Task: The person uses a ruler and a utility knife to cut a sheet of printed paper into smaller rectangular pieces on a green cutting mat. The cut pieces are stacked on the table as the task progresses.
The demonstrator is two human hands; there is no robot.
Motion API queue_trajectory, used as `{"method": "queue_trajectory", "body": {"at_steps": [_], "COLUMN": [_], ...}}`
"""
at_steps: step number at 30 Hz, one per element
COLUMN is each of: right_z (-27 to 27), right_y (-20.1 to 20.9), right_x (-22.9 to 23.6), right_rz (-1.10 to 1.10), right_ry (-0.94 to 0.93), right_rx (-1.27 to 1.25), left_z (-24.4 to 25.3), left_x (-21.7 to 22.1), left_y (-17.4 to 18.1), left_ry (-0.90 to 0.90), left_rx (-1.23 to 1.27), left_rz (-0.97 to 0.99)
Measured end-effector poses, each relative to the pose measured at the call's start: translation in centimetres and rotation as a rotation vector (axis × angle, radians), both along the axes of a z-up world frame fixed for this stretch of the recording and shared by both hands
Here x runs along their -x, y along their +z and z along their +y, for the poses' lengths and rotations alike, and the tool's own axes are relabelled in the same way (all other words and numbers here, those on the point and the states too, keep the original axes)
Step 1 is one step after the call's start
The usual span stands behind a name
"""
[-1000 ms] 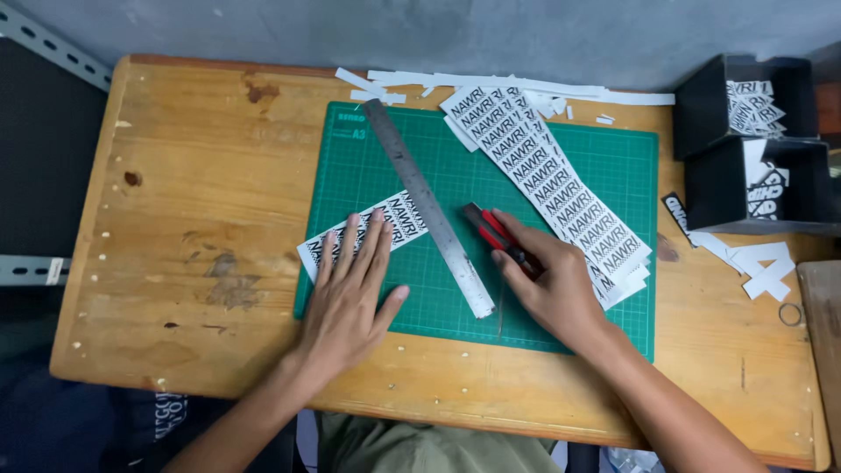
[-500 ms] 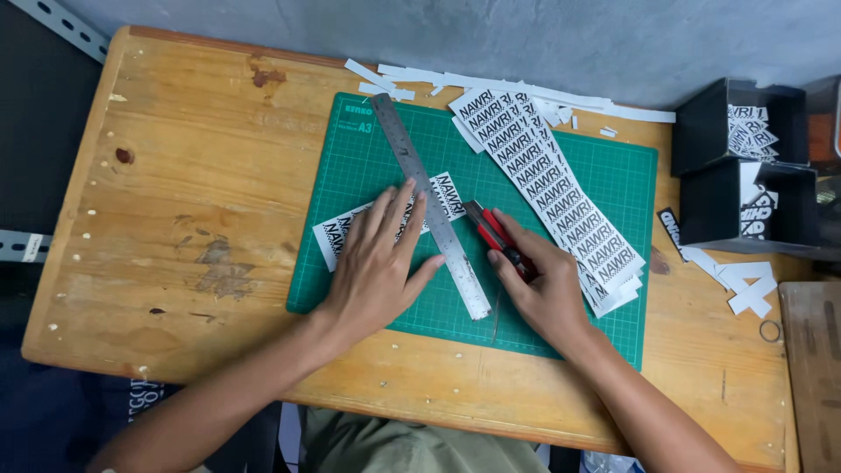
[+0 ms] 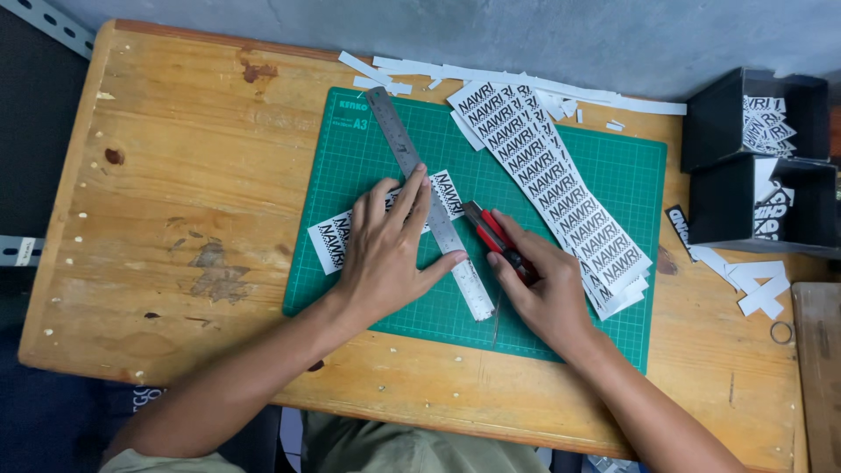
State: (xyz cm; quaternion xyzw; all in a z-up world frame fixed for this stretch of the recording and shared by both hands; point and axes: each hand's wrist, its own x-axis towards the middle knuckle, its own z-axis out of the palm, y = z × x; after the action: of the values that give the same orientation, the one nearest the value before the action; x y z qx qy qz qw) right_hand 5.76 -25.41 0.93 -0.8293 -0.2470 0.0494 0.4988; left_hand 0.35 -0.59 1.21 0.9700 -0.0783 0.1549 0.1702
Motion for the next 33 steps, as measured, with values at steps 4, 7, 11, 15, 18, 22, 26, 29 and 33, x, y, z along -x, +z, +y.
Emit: {"method": "queue_trajectory", "body": {"at_steps": [4,7,11,15,18,22,26,29,33], "right_z": [-0.1,0.0,0.2,0.1,0.2,0.2,0.0,-0.1,0.2], "right_y": [0.0,0.0,0.5,0.6,0.9,0.9,0.3,0.3,0.8], "right_x": [0.0,0.0,0.0,0.0,0.0,0.0,0.0,-0.1,-0.1], "right_rz": [-0.005,0.006,-0.003,0.010,0.016,0.011,0.010,0.009,0.004], "right_ry": [0.000,-0.002,-0.003,-0.007,-0.007,-0.005,-0.004,-0.002,0.000], "right_rx": [-0.004,-0.002,0.006,0.011,0.015,0.009,0.017,0.022,0.018], "left_z": [0.0,0.1,0.0,-0.3,-0.3,-0.3,-0.4,-0.5,-0.6], "left_x": [-0.2,-0.4,-0.4,0.0,0.1,0.0,0.1,0.2,0.2], "left_y": [0.3,-0.1,-0.7,-0.2,-0.3,-0.5,-0.5,-0.4,-0.2], "left_ry": [0.020,0.025,0.027,0.020,0.018,0.026,0.034,0.030,0.046], "left_rx": [0.023,0.060,0.038,0.049,0.047,0.069,0.079,0.070,0.069], "left_rz": [0.016,0.038,-0.011,0.011,0.017,0.034,0.035,0.038,0.062]}}
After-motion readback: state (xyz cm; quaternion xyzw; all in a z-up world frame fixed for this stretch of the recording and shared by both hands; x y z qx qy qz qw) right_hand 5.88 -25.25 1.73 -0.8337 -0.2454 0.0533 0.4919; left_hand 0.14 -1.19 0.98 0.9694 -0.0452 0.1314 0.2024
